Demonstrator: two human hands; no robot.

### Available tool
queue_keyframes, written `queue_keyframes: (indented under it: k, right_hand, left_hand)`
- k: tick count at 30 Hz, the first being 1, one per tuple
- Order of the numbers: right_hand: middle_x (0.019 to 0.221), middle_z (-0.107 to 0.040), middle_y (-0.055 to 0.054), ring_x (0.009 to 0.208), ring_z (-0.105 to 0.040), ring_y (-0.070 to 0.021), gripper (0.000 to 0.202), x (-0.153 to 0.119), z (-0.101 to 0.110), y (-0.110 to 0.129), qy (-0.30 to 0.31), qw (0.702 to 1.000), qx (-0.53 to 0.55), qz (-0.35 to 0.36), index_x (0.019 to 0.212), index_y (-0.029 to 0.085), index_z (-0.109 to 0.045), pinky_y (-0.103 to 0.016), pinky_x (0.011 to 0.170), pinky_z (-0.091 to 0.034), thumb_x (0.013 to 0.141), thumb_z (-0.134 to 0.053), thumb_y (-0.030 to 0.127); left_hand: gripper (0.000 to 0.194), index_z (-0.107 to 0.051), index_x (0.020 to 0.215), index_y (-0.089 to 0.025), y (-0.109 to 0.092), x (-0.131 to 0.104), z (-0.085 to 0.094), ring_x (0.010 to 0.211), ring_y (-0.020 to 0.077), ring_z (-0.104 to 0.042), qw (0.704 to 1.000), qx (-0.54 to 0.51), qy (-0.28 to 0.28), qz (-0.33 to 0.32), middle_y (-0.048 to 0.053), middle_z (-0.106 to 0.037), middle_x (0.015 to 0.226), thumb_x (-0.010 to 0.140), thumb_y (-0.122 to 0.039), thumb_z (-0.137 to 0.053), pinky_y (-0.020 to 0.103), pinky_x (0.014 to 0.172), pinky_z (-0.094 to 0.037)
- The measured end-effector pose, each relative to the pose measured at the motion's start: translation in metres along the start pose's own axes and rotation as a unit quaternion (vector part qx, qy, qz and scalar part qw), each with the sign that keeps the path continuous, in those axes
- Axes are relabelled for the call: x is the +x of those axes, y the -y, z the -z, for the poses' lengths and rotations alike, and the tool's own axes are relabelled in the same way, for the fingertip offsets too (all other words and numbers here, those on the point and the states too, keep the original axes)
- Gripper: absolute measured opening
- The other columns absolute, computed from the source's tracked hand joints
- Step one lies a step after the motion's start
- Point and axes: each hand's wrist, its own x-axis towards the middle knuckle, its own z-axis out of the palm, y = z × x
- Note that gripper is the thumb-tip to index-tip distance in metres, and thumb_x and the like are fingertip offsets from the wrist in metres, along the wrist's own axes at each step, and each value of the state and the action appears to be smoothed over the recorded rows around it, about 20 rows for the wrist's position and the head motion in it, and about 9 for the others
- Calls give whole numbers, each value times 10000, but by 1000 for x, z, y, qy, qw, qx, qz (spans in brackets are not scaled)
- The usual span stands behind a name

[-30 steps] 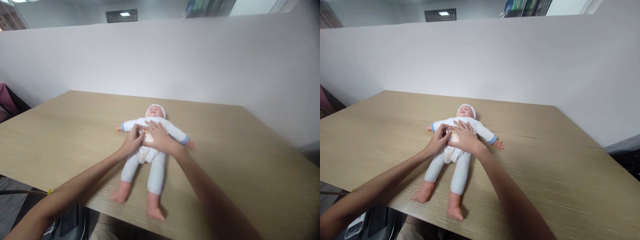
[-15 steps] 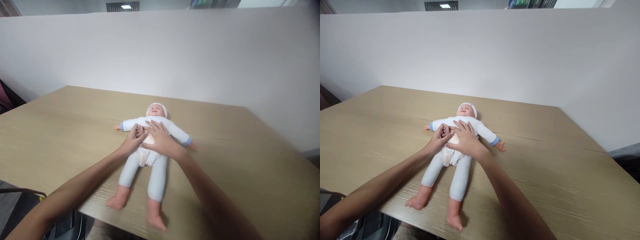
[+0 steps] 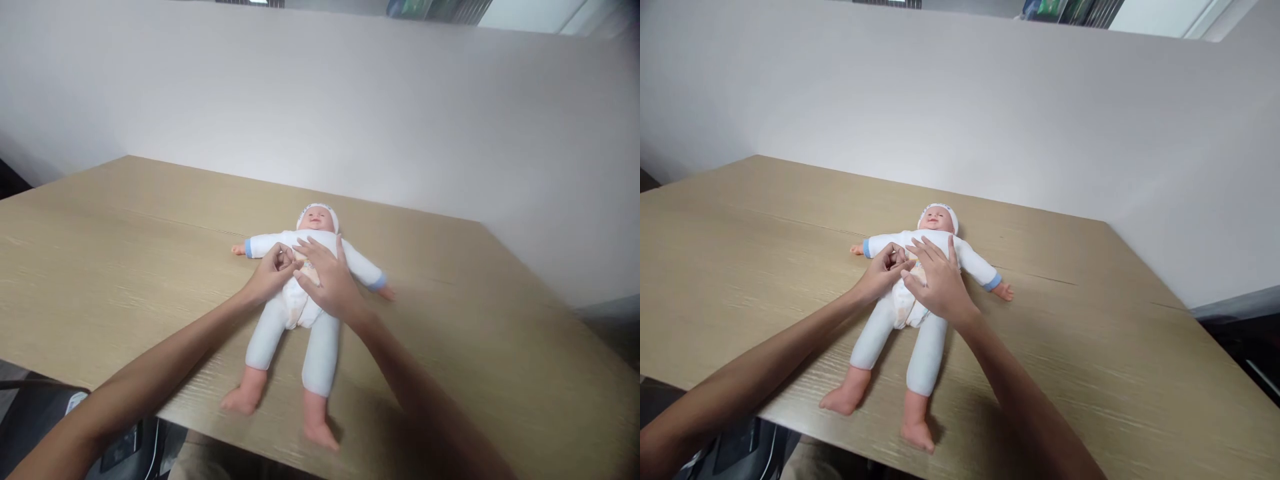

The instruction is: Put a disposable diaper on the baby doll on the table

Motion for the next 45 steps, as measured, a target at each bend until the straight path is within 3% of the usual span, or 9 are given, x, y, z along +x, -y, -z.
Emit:
queue_keyframes:
  k: [4, 8, 10, 14, 22, 29, 35, 40, 45]
  right_hand:
    - [1321, -781, -85, 1288, -692, -309, 273, -32, 16, 52, -130, 991, -1, -36, 1262, 223, -712, -586, 1314, -318, 1068, -544, 316]
    - [1084, -791, -96, 1019, -715, -311, 183, -89, 25, 97, -60, 995, 11, -73, 1084, 240, -733, -479, 936, -548, 1063, -566, 313]
    - [1054, -785, -87, 995, -701, -297, 161, -116, 20, 106, -2, 996, 23, -83, 1059, 243, -731, -459, 894, -555, 1072, -577, 287]
    - [1094, -790, -84, 1093, -654, -322, 159, -146, 5, 96, 46, 994, 1, -95, 1167, 237, -739, -475, 939, -560, 1063, -619, 236]
    - [892, -756, -92, 969, -646, -343, 267, -136, -7, 52, -20, 976, -147, -161, 1284, 183, -731, -453, 863, -456, 1051, -666, 297]
    - [1101, -758, -112, 1070, -631, -345, 220, -114, -31, 54, -23, 970, -159, -182, 1102, 187, -721, -457, 914, -418, 1062, -676, 399]
    - [1285, -713, -122, 1096, -601, -337, 204, -109, -35, 52, -48, 977, -131, -163, 1143, 219, -692, -463, 942, -444, 1050, -649, 395]
    - [1052, -706, -123, 1047, -625, -345, 254, -107, -33, 35, -40, 981, -71, -179, 1110, 207, -657, -462, 930, -492, 985, -685, 425]
    - [1100, -735, -93, 1058, -689, -300, 326, -101, -21, 12, -30, 984, 69, -160, 1113, 228, -612, -419, 917, -556, 953, -722, 489]
  left_hand:
    - [327, -593, 1111, -219, -38, -26, 6, 712, 150, -469, 994, 102, -17, -24, -35, -507, 791, 1033, -497, -747, 293, 683, -357]
    - [293, -636, 1045, -223, -64, -91, -2, 808, 203, -587, 975, 217, -42, -22, 29, -670, 949, 1095, -512, -638, 349, 744, -411]
    - [265, -667, 1066, -240, -64, -122, -9, 902, 243, -628, 958, 286, 26, -18, 39, -729, 1030, 1114, -494, -607, 391, 850, -411]
    - [223, -662, 1139, -250, -46, -146, -21, 1000, 316, -595, 903, 427, 35, -29, 49, -758, 1048, 1091, -466, -634, 445, 931, -338]
    - [346, -603, 1038, -208, -21, -114, -26, 844, 317, -626, 818, 572, -40, -37, 60, -692, 809, 1080, -549, -643, 446, 920, -320]
    - [323, -564, 855, -216, -17, -105, -19, 853, 273, -598, 855, 515, 3, -58, 31, -671, 816, 1078, -438, -636, 411, 893, -320]
    - [273, -610, 931, -212, -23, -103, -15, 1049, 272, -631, 906, 417, -9, -73, 52, -701, 1104, 1084, -436, -582, 397, 929, -345]
    - [314, -631, 924, -216, -22, -102, -12, 918, 272, -599, 931, 364, -15, -31, 25, -667, 883, 1033, -511, -624, 379, 881, -367]
    - [288, -643, 1022, -203, -18, -98, -1, 915, 237, -616, 975, 221, -3, 15, 20, -694, 983, 962, -467, -741, 333, 832, -420]
